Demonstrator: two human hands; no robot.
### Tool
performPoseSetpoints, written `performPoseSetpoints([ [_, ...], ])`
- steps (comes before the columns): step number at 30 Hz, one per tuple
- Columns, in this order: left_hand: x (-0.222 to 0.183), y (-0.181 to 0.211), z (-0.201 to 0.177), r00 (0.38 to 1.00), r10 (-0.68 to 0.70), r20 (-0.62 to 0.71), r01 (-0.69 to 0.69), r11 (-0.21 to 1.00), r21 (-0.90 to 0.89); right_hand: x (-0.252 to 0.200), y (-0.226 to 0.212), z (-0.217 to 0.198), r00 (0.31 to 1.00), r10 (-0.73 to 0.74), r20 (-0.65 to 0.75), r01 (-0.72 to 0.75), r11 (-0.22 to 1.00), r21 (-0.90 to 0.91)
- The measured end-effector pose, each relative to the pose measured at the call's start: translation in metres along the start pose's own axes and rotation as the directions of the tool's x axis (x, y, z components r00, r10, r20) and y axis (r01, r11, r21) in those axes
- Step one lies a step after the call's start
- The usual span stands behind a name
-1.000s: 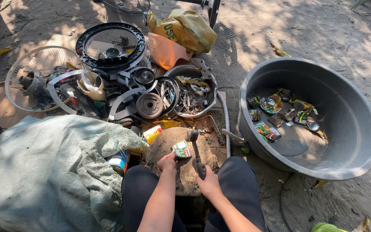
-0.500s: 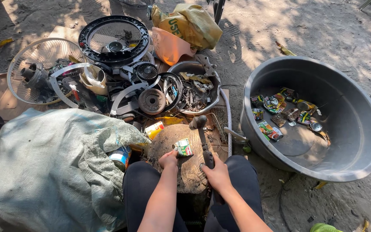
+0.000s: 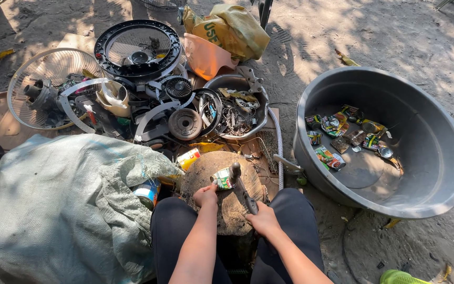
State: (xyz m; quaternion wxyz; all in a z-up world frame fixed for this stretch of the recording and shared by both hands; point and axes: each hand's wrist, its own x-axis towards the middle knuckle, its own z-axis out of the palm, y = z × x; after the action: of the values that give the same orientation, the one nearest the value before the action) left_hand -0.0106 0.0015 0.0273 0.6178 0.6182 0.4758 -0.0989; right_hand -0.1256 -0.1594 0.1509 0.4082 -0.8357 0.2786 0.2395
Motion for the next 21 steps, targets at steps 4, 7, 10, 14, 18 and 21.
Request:
performPoseSetpoints([
  [4, 0.012, -0.007, 0.004, 0.998, 0.063, -0.003, -0.063, 0.994, 0.089, 0.015, 0.021, -0.003, 0.997, 0.076, -0.014, -0.076, 0.993, -0.087],
  [7, 0.009, -0.004, 0.005, 0.930, 0.365, 0.040, -0.361, 0.888, 0.286, 0.022, 0.024, -0.007, 0.995, 0.090, 0.036, -0.083, 0.983, -0.161],
  [10, -0.022, 0.020, -0.008, 0.902, 0.341, 0.265, -0.428, 0.780, 0.456, 0.013, 0.018, -0.007, 0.994, 0.100, 0.033, -0.088, 0.964, -0.251],
  [14, 0.005, -0.003, -0.005, 0.817, 0.456, 0.353, -0.568, 0.742, 0.357, 0.020, 0.034, 0.004, 0.995, 0.102, -0.009, -0.102, 0.974, -0.204],
  [18, 0.011, -0.012, -0.012, 0.749, 0.476, 0.461, -0.649, 0.666, 0.367, 0.033, 0.053, 0.012, 0.999, 0.011, -0.034, -0.014, 0.997, -0.075],
  [21, 0.009, -0.019, -0.017, 0.737, 0.519, 0.434, -0.662, 0.684, 0.307, 0.020, 0.039, -0.004, 0.999, 0.046, -0.004, -0.046, 0.999, 0.023],
])
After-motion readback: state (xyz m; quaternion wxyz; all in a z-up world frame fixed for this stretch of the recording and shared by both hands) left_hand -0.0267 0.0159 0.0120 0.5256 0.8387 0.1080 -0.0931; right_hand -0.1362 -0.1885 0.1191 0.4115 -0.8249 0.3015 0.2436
